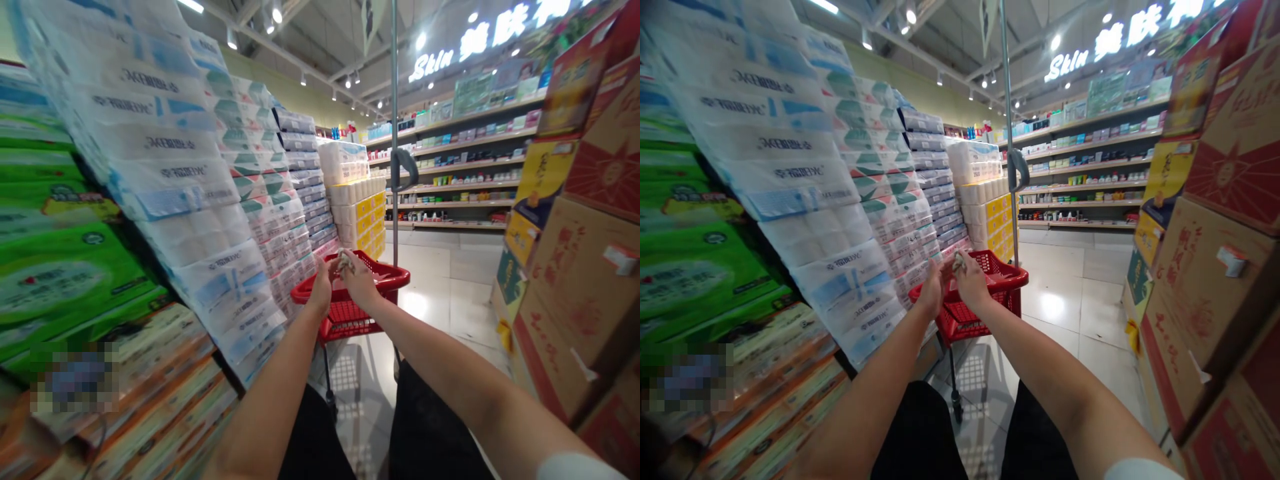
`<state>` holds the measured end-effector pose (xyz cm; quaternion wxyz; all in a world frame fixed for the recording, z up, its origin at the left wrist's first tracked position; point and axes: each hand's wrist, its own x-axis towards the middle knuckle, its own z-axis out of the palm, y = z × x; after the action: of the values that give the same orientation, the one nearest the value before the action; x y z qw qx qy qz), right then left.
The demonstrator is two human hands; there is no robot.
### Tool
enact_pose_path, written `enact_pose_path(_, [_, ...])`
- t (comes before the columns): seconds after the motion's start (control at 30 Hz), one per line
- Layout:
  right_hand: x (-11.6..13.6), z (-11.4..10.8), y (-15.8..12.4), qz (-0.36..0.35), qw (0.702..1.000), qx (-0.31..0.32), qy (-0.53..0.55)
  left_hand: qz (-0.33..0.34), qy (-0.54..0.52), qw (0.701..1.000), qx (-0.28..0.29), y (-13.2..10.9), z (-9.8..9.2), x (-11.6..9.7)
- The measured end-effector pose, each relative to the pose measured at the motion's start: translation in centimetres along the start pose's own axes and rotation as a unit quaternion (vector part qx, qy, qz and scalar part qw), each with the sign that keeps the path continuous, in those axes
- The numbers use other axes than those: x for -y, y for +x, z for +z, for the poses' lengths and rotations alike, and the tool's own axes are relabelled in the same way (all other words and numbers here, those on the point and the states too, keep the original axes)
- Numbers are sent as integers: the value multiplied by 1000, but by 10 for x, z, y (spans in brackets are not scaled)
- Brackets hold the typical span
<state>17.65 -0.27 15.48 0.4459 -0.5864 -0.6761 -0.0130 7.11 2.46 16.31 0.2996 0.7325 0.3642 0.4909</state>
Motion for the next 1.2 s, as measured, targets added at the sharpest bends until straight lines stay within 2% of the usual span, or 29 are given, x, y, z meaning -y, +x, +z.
enact_pose_path(0.07, [-10,-10,3,-25,999,1,-47,26,132,991,-20,1,-20,10])
enact_pose_path(0.1, [-15,-13,3,-37,997,21,-71,28,227,973,-30,1,-30,17])
enact_pose_path(0.13, [-19,-15,3,-49,992,58,-100,19,320,947,-34,1,-38,25])
enact_pose_path(0.2, [-26,-13,2,-66,980,129,-135,-12,467,884,5,-2,-49,41])
enact_pose_path(0.27, [-29,-6,4,-73,976,147,-145,-21,548,835,35,-6,-50,54])
enact_pose_path(0.37, [-30,5,15,-67,975,127,-167,-10,597,802,11,-9,-42,64])
enact_pose_path(0.47, [-26,12,25,-43,969,138,-199,-7,600,800,-12,-9,-37,66])
enact_pose_path(0.53, [-24,16,21,-40,968,134,-210,-7,593,805,-15,-8,-37,67])
enact_pose_path(0.7, [-23,28,-19,-104,971,0,-215,-2,584,812,-13,-13,-41,68])
enact_pose_path(0.77, [-21,27,-29,-117,969,-19,-216,0,582,813,-17,-16,-41,68])
enact_pose_path(0.83, [-14,22,-25,-112,969,12,-218,2,581,814,-17,-18,-41,67])
enact_pose_path(0.93, [-4,8,1,-55,967,103,-227,-1,585,811,-10,-18,-41,64])
enact_pose_path(1.07, [-5,-2,30,-9,960,185,-212,-4,589,808,-8,-17,-42,64])
enact_pose_path(1.13, [-10,1,32,-10,960,207,-187,-5,588,809,-7,-16,-42,66])
enact_pose_path(1.2, [-16,6,25,-16,966,192,-173,-5,585,811,-5,-16,-41,67])
